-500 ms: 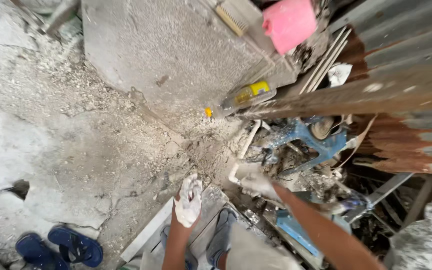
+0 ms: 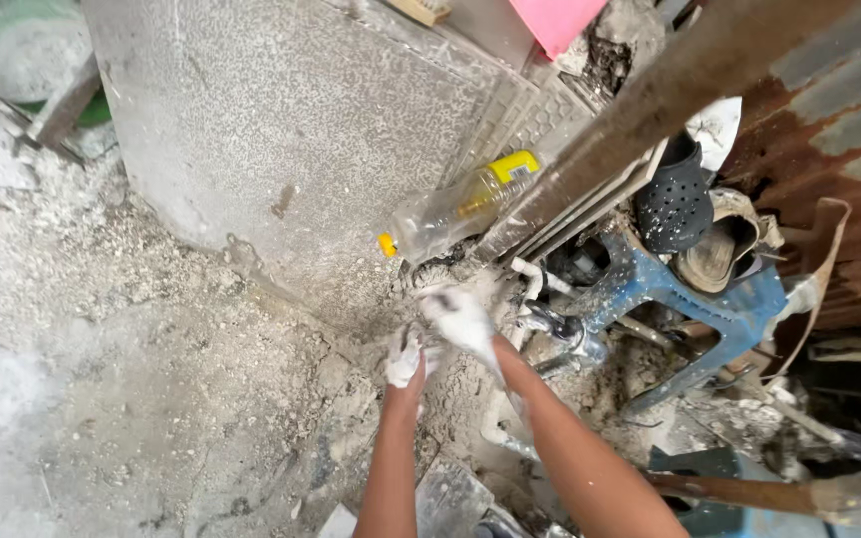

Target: The person wets a bundle of white fiberglass strands in a bucket of water, then lays and spreads the strands along the channel of a long plaster cornice mold. They then scoop plaster slurry with a small trowel and spread it over the fibers, smoothing the surface by hand along the mold.

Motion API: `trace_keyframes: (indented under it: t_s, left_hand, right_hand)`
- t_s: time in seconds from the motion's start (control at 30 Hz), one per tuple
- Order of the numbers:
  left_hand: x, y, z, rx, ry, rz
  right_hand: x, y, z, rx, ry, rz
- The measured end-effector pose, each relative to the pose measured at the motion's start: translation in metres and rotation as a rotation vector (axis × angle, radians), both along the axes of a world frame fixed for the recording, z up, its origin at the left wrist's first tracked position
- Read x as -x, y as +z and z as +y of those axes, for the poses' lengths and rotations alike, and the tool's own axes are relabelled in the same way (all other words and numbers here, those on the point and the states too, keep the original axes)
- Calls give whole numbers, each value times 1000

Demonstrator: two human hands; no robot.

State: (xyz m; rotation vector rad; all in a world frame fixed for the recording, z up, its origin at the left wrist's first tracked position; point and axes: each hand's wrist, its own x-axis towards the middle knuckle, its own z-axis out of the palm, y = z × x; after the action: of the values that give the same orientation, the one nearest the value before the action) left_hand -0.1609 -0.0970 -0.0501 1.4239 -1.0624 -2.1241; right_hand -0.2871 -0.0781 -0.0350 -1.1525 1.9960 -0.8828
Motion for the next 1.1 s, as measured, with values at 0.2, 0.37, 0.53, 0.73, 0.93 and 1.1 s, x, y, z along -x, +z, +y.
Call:
trace_keyframes:
  t_s: [0.2,0.37,0.53,0.73,0.93,1.1]
  left_hand:
    - [46,-19,30,-672,40,632]
    - [82,-28,21,-296,109,677]
    - [105,-32,-1,-158,74,219]
    - [97,-46,2,-377,224,635]
    - [59,-53,-3,114,-81,438]
    - [40,-42,20,260,-46,299]
  right_hand:
    - [9,-33,39,384,-437,-1298]
    - [1,-50,49,387,-532,-1284]
    - [-6,-55,51,342,-544,-1216]
    - [-4,-50,25,260,-470,-1108]
    - [-17,-60,-2,130,-363,-979]
    - [12,-70,-22,118,-506,-643]
